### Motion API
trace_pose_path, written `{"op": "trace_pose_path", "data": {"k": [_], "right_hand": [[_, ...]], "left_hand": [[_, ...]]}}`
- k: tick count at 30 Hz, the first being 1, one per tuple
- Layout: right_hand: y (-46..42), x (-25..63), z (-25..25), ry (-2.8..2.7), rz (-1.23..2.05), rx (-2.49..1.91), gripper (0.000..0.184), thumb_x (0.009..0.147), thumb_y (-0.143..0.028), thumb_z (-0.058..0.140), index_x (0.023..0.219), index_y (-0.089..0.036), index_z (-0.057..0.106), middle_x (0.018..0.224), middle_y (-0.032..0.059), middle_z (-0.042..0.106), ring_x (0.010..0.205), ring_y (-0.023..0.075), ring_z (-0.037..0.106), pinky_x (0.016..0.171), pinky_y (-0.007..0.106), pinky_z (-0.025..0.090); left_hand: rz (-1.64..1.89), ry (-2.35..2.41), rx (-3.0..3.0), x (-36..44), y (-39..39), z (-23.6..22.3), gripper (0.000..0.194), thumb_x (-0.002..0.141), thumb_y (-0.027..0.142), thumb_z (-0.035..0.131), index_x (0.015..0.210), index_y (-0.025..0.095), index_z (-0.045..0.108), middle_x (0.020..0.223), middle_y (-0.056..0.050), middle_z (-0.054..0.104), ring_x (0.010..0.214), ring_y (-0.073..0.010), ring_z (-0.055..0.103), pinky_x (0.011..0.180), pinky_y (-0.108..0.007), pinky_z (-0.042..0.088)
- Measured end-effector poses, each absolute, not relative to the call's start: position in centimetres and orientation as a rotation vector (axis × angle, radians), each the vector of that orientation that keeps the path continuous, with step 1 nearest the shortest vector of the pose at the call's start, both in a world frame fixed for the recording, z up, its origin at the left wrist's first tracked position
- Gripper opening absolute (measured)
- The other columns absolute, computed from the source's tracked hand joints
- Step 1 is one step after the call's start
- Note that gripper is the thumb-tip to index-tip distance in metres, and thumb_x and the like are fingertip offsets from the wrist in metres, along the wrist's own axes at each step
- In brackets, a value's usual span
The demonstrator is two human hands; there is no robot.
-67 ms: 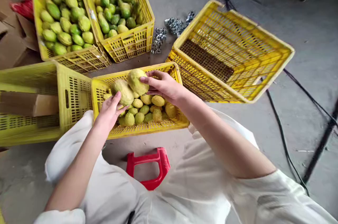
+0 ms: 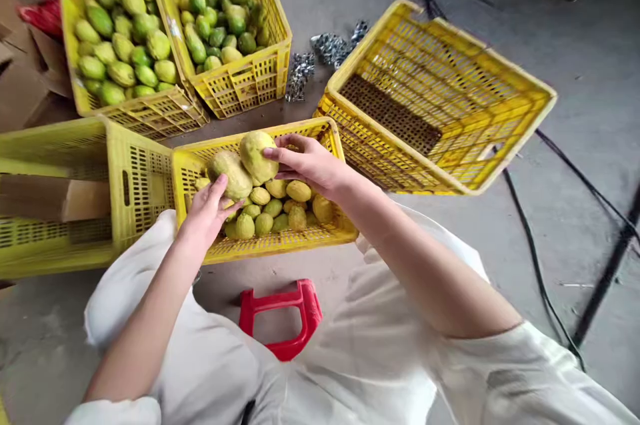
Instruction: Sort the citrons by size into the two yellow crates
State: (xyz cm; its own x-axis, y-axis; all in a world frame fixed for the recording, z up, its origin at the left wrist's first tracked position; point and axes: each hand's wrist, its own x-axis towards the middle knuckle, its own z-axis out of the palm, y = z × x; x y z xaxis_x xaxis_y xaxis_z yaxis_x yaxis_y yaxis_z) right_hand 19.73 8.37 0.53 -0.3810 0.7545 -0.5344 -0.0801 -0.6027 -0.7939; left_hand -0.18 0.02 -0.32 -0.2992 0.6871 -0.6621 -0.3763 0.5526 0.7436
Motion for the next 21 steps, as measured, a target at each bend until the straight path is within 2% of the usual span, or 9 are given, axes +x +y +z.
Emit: {"op": "trace_pose_path", "data": {"k": [6,8,11,14,17,21], "right_hand": [[8.3,19.8,-0.4,-0.964,2.035,-1.244,0.058,0.074,-0.043,0.098,0.114,-0.017,0.066,0.107,0.0039,0.072,0.102,0.0177,0.070,0.093,0.032,0.063],[8.2,19.7,-0.3,-0.946,2.048,-1.229,0.059,0.073,-0.041,0.098,0.118,-0.016,0.067,0.114,0.0060,0.073,0.106,0.0187,0.070,0.095,0.032,0.062],[8.0,19.6,-0.1,-0.864,2.076,-1.221,0.054,0.073,-0.036,0.098,0.115,-0.016,0.070,0.113,0.0055,0.074,0.099,0.0152,0.069,0.081,0.023,0.061],[7.9,19.6,-0.5,-0.756,2.109,-1.246,0.034,0.080,-0.030,0.092,0.105,-0.015,0.072,0.099,0.0028,0.072,0.084,0.0110,0.065,0.065,0.016,0.054],[7.2,19.8,-1.9,-0.675,2.103,-1.369,0.020,0.089,-0.027,0.083,0.101,-0.015,0.073,0.088,0.0012,0.069,0.074,0.0099,0.061,0.061,0.016,0.052],[4.7,20.2,-4.9,-0.508,2.077,-1.615,0.020,0.090,-0.029,0.084,0.100,-0.017,0.071,0.087,0.0014,0.069,0.069,0.0111,0.061,0.060,0.020,0.054]], "left_hand": [[1.109,1.542,0.249,-0.6,0.2,-0.7,0.047,0.063,0.040,0.098,0.096,0.021,0.072,0.108,-0.009,0.084,0.127,-0.0330,0.075,0.106,-0.047,0.064],[1.134,1.530,0.240,-0.7,0.3,-0.7,0.046,0.063,0.042,0.098,0.095,0.021,0.072,0.106,-0.009,0.084,0.127,-0.0331,0.075,0.106,-0.045,0.064],[1.155,1.521,0.228,-0.7,0.3,-0.4,0.046,0.060,0.039,0.099,0.094,0.020,0.073,0.101,-0.008,0.084,0.125,-0.0336,0.075,0.104,-0.044,0.064],[1.158,1.502,0.175,-0.6,0.2,0.1,0.039,0.064,0.031,0.096,0.094,0.018,0.075,0.097,-0.008,0.082,0.118,-0.0323,0.077,0.102,-0.041,0.064],[1.158,1.496,0.061,-0.6,0.3,0.7,0.026,0.077,0.023,0.087,0.100,0.017,0.075,0.100,-0.009,0.082,0.110,-0.0280,0.078,0.096,-0.037,0.065],[1.119,1.493,-0.148,-1.4,0.6,1.3,0.012,0.094,0.024,0.073,0.105,0.018,0.073,0.103,-0.009,0.079,0.096,-0.0225,0.076,0.079,-0.032,0.064]]}}
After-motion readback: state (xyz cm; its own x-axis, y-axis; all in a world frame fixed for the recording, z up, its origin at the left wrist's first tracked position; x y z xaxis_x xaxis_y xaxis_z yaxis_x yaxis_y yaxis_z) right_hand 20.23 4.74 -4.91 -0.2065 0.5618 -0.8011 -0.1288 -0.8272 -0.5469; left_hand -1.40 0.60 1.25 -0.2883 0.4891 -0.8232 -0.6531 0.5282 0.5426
